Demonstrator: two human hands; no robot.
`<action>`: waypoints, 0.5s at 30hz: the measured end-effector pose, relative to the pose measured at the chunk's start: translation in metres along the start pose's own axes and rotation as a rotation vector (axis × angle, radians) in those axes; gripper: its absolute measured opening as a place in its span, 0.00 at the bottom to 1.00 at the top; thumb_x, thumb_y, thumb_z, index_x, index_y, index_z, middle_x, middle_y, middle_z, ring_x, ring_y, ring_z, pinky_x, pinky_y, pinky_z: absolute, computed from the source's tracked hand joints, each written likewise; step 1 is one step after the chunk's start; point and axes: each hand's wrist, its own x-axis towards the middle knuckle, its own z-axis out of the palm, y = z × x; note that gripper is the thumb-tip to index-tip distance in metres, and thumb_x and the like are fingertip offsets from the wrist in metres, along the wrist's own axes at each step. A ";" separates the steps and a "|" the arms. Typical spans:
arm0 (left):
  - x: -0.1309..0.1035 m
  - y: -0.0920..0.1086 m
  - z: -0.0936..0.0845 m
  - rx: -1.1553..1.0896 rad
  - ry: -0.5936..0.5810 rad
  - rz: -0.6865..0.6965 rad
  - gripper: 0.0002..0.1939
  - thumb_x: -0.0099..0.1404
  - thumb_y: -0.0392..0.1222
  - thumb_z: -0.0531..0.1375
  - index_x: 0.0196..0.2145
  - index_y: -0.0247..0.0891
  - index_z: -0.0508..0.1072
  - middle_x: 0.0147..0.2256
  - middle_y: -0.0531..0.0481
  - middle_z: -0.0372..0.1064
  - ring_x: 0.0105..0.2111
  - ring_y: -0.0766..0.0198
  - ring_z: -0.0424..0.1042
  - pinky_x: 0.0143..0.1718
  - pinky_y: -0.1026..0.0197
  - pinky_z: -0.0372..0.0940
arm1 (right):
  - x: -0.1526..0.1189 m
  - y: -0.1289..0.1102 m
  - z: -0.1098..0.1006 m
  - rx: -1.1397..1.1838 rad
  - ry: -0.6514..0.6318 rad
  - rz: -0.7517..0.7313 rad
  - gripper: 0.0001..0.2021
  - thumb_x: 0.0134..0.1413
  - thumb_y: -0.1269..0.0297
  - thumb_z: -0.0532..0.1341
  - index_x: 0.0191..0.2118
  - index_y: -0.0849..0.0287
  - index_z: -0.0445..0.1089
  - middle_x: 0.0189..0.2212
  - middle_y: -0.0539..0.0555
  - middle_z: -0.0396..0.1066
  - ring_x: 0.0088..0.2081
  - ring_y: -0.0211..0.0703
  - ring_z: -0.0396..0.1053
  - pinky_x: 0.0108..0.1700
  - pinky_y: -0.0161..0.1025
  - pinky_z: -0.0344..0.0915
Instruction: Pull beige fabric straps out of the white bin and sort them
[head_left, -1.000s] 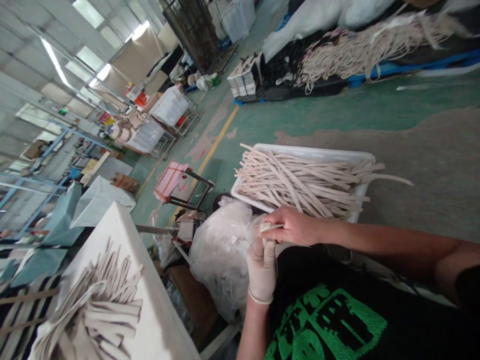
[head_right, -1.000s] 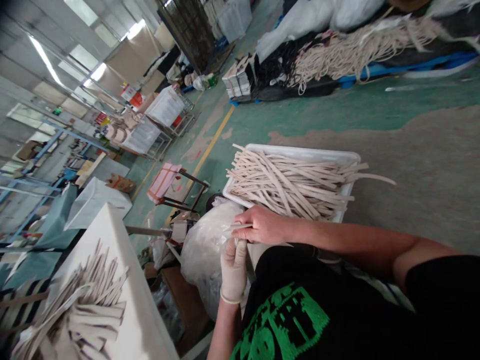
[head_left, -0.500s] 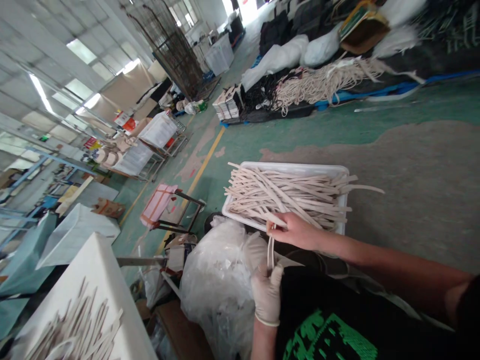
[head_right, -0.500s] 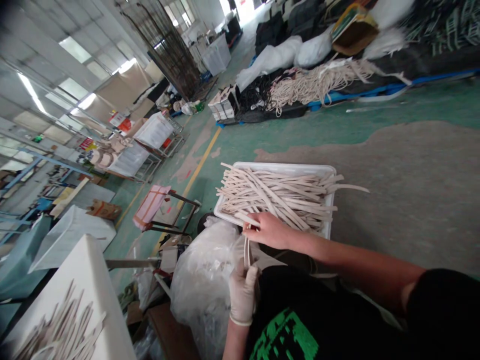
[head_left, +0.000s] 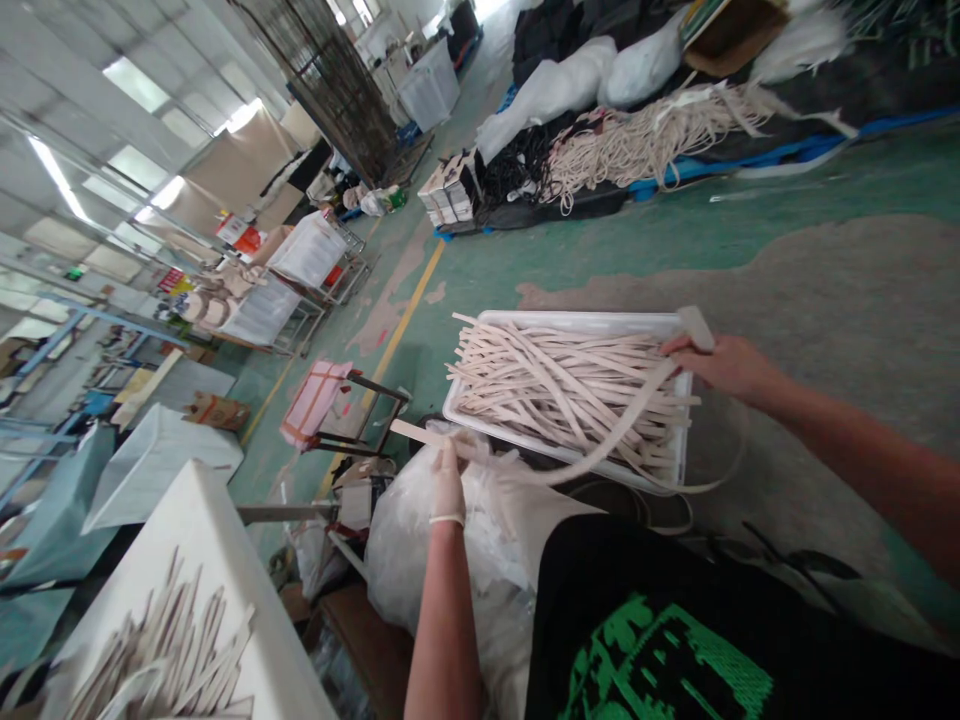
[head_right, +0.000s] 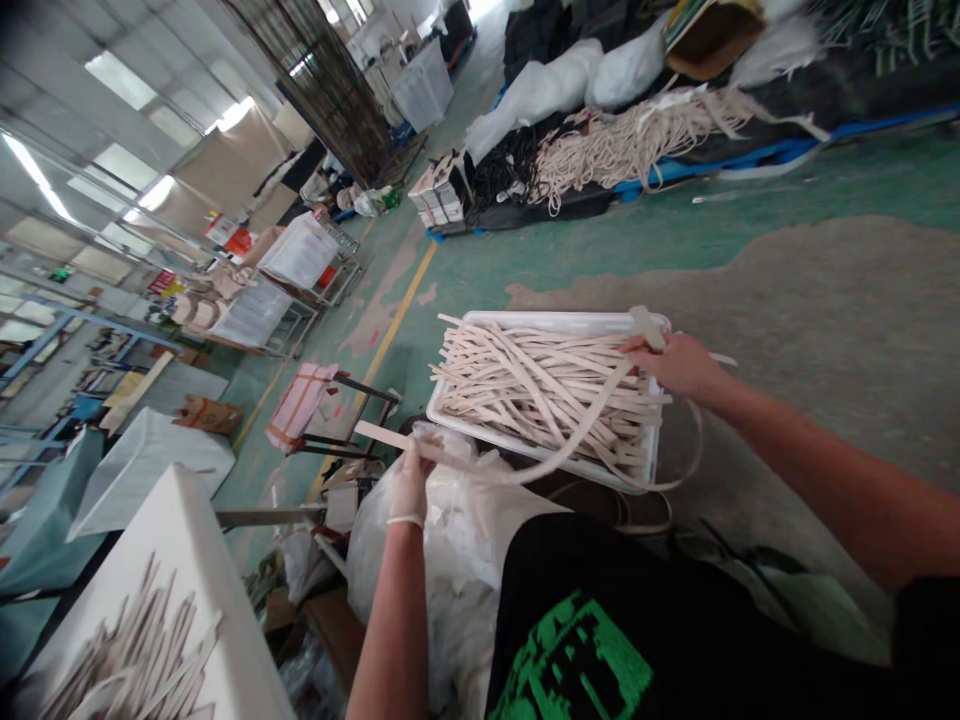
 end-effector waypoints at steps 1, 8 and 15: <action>0.011 0.014 0.007 -0.040 -0.010 0.003 0.27 0.70 0.61 0.61 0.50 0.34 0.81 0.49 0.34 0.82 0.54 0.49 0.80 0.63 0.48 0.68 | 0.004 0.000 -0.009 0.015 0.072 0.018 0.13 0.59 0.69 0.60 0.45 0.62 0.80 0.30 0.55 0.80 0.24 0.37 0.64 0.30 0.35 0.62; 0.066 0.060 0.057 -0.090 -0.046 0.015 0.29 0.79 0.56 0.52 0.69 0.37 0.67 0.66 0.36 0.69 0.62 0.53 0.75 0.64 0.51 0.67 | 0.024 -0.003 -0.025 -0.166 0.206 0.080 0.23 0.73 0.64 0.53 0.64 0.70 0.72 0.49 0.71 0.78 0.30 0.37 0.70 0.36 0.38 0.64; 0.031 -0.046 0.016 0.182 0.040 -0.180 0.33 0.73 0.59 0.61 0.67 0.36 0.68 0.62 0.32 0.74 0.59 0.49 0.77 0.62 0.47 0.69 | 0.042 0.028 0.023 -0.471 -0.040 0.013 0.17 0.75 0.67 0.55 0.52 0.76 0.77 0.47 0.82 0.77 0.44 0.55 0.76 0.44 0.47 0.63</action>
